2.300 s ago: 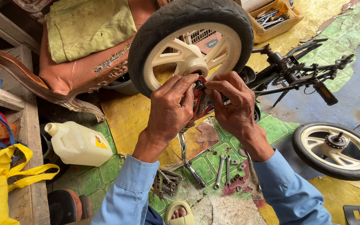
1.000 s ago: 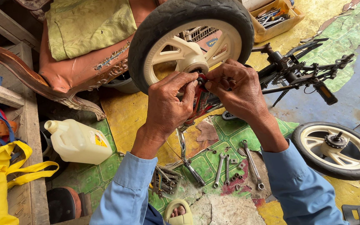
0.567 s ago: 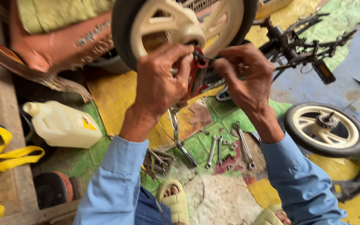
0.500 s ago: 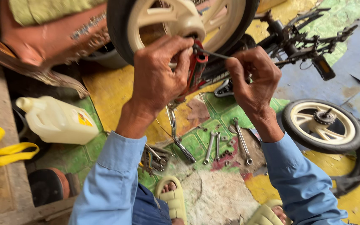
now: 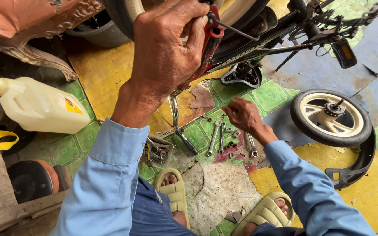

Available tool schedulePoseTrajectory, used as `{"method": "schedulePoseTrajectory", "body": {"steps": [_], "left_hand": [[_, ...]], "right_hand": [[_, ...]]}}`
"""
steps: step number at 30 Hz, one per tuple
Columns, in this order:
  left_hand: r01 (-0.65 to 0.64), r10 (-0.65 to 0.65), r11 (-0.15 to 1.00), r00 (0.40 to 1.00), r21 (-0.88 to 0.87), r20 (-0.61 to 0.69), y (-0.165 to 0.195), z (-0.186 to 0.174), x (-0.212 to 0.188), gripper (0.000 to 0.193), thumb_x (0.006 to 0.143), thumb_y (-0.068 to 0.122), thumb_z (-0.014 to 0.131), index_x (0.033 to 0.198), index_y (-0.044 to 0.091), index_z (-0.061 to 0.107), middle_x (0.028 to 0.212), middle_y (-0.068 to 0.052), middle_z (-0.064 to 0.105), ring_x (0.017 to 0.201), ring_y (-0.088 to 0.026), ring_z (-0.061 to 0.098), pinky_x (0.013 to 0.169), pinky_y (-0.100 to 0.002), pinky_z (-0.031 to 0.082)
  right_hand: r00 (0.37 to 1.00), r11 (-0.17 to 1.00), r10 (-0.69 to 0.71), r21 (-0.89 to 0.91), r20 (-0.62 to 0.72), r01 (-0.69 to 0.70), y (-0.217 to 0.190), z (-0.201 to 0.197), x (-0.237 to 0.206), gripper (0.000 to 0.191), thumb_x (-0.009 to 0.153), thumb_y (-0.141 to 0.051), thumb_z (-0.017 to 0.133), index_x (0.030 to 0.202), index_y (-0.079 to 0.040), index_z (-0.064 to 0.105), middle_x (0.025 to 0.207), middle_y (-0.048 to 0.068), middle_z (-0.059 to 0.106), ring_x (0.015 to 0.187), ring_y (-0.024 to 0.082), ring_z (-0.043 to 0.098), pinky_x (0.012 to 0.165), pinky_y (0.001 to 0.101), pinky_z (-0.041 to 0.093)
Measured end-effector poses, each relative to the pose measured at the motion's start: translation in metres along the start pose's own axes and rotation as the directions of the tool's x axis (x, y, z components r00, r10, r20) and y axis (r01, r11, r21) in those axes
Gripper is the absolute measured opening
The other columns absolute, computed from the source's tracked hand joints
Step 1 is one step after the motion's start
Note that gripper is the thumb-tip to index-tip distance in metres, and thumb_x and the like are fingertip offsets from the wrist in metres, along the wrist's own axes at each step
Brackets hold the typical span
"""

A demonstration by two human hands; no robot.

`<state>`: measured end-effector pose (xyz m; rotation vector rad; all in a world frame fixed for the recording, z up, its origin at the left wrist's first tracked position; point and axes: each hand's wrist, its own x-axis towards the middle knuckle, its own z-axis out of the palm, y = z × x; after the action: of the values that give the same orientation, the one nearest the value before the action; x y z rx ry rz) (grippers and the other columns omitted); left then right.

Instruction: The person repairs a small folding bicycle lying on the floor. They work by hand on the red rear frame section near the brake and chain area, then lift a small wheel, position it against the frame, and thread and tighten components at the wheel hub by hand.

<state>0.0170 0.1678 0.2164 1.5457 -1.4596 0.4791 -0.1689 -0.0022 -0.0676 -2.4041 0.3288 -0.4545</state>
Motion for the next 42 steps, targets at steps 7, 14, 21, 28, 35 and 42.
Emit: {"method": "schedulePoseTrajectory", "body": {"steps": [7, 14, 21, 28, 35, 42], "left_hand": [[0.021, -0.021, 1.000, 1.000, -0.001, -0.011, 0.001, 0.003, 0.000, 0.007, 0.104, -0.002, 0.071, 0.109, 0.002, 0.069, 0.103, -0.012, 0.072, 0.094, -0.030, 0.075, 0.081, -0.036, 0.059], [0.077, -0.077, 0.997, 0.997, 0.007, 0.018, 0.000, 0.006, 0.004, 0.006, 0.104, -0.001, 0.068, 0.109, 0.003, 0.069, 0.100, -0.011, 0.071, 0.085, -0.026, 0.073, 0.074, -0.035, 0.057], [0.092, -0.096, 0.993, 0.994, 0.078, 0.044, -0.007, 0.009, 0.008, 0.006, 0.102, 0.003, 0.069, 0.108, 0.003, 0.070, 0.095, -0.011, 0.070, 0.083, -0.029, 0.071, 0.074, -0.039, 0.055], [0.137, -0.138, 0.990, 0.990, 0.026, 0.029, -0.015, 0.009, 0.019, 0.011, 0.095, 0.001, 0.069, 0.106, 0.003, 0.072, 0.096, -0.011, 0.072, 0.085, -0.029, 0.074, 0.076, -0.037, 0.059], [0.157, -0.157, 0.988, 0.987, 0.012, 0.033, -0.010, 0.009, 0.021, 0.012, 0.095, 0.000, 0.069, 0.106, 0.002, 0.072, 0.094, -0.012, 0.072, 0.083, -0.027, 0.074, 0.072, -0.036, 0.059], [0.130, -0.130, 0.991, 0.991, -0.003, 0.019, -0.009, 0.007, 0.021, 0.013, 0.094, 0.000, 0.069, 0.107, 0.002, 0.071, 0.098, -0.012, 0.073, 0.088, -0.028, 0.075, 0.076, -0.036, 0.060]], "right_hand": [[0.984, 0.991, 0.117, -0.083, 0.137, -0.106, 0.034, 0.035, -0.022, 0.017, 0.091, -0.020, 0.070, 0.092, -0.005, 0.077, 0.092, 0.014, 0.074, 0.073, 0.029, 0.069, 0.065, 0.0413, 0.055], [0.933, 0.978, 0.194, -0.133, 0.302, -0.160, 0.028, 0.072, -0.010, 0.027, 0.092, -0.014, 0.062, 0.117, -0.011, 0.073, 0.103, 0.012, 0.073, 0.072, 0.034, 0.070, 0.058, 0.0449, 0.057], [0.964, 0.975, 0.077, -0.221, 0.256, -0.019, 0.021, 0.100, 0.002, 0.022, 0.089, -0.011, 0.060, 0.104, -0.015, 0.077, 0.097, 0.014, 0.070, 0.079, 0.038, 0.069, 0.063, 0.0493, 0.054], [0.985, 0.988, 0.008, -0.150, 0.170, 0.018, 0.017, 0.099, 0.013, 0.020, 0.081, -0.012, 0.063, 0.096, -0.013, 0.076, 0.086, 0.015, 0.068, 0.076, 0.038, 0.068, 0.062, 0.0507, 0.054], [0.998, 0.996, 0.002, -0.093, 0.064, 0.004, 0.006, 0.098, 0.019, 0.014, 0.087, -0.018, 0.067, 0.095, -0.009, 0.075, 0.090, 0.013, 0.071, 0.077, 0.036, 0.069, 0.065, 0.0471, 0.055], [0.874, 0.953, 0.096, 0.298, -0.476, 0.058, -0.036, 0.046, 0.071, 0.008, 0.091, -0.006, 0.071, 0.099, -0.005, 0.074, 0.086, 0.007, 0.074, 0.066, 0.012, 0.069, 0.052, 0.0266, 0.056]]}}
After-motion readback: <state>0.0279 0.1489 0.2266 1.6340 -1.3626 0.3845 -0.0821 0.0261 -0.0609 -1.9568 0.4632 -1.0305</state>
